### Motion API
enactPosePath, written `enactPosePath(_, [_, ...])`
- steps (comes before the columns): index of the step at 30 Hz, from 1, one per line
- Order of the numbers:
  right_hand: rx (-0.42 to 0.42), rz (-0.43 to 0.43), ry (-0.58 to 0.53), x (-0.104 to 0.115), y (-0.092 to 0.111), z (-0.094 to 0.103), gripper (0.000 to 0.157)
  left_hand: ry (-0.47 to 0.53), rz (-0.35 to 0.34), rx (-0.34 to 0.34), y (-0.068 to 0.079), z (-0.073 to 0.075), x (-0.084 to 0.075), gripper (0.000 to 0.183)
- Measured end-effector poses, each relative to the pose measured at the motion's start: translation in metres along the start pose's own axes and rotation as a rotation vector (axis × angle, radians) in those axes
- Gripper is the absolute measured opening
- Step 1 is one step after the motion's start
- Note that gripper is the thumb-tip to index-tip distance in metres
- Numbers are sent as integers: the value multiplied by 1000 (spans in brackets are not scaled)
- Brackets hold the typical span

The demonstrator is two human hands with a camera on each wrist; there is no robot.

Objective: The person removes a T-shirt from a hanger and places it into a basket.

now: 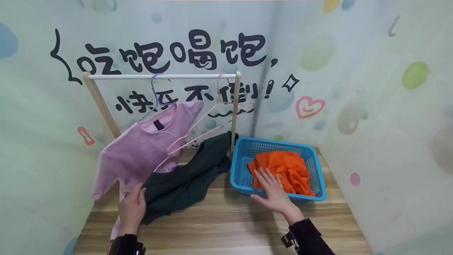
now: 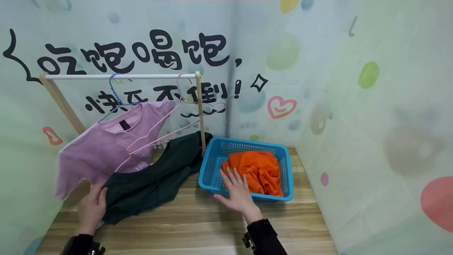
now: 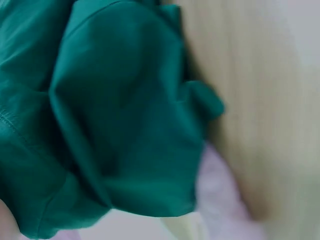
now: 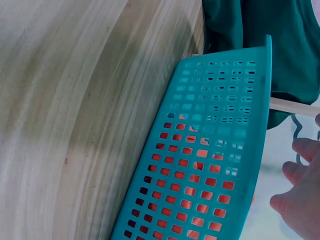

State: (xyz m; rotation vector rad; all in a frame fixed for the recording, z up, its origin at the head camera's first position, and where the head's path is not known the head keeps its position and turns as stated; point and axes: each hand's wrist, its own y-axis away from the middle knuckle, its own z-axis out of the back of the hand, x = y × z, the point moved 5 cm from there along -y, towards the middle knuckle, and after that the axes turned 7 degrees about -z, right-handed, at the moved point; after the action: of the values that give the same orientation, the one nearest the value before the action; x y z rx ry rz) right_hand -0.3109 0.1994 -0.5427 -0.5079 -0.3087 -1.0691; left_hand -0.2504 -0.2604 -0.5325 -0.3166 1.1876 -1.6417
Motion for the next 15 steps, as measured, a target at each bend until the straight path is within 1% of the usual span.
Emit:
enactPosePath(4, [-2,-3,-6,1,1,-3,83,10,44,7,18,2,5,24])
enactPosePath(6, [3,-9,-5,2,1,-5,82,-4,51,5,26,3,6,24])
enactPosePath(10, [11,0,-8,5,1,-9,82,-37,14,-25,40,6,7,23])
enactPosePath(15, [21,24,-23,10,0,-12,83,-44,-67,-59,52,8,6,21])
